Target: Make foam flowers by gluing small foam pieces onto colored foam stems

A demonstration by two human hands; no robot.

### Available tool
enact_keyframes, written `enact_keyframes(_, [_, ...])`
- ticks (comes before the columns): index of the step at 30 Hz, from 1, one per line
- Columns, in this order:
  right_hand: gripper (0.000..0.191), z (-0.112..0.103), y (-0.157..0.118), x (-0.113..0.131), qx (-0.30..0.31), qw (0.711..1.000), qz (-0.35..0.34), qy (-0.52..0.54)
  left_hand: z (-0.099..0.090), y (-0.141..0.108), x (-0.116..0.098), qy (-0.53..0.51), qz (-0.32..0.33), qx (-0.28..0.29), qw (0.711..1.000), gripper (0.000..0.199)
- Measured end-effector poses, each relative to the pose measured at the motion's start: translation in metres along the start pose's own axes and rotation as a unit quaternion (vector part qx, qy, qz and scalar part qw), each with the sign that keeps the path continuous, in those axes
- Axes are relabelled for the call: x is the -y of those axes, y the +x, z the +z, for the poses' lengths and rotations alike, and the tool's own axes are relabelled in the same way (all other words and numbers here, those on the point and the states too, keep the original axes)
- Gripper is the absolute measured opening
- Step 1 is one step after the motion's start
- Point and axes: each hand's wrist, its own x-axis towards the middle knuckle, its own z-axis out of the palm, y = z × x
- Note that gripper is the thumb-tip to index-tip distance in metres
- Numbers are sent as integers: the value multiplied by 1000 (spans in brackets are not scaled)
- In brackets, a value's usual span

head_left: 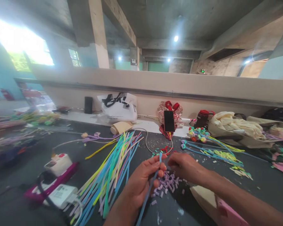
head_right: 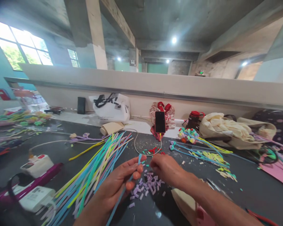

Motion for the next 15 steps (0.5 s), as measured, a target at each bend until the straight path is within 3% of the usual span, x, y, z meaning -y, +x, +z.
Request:
enact_keyframes(4, [16, -15, -27, -2, -15, 998, -14, 52, 7, 3, 13, 38, -11, -15, 999, 19])
enact_keyframes(7, [17, -15, -39, -3, -38, 995, 1, 93, 7, 8, 23, 83, -15, -25, 996, 14])
enact_keyframes(15, [21, -1, -33, -7, -41, 989, 38, 139, 6, 16, 36, 243, 35, -60, 968, 13])
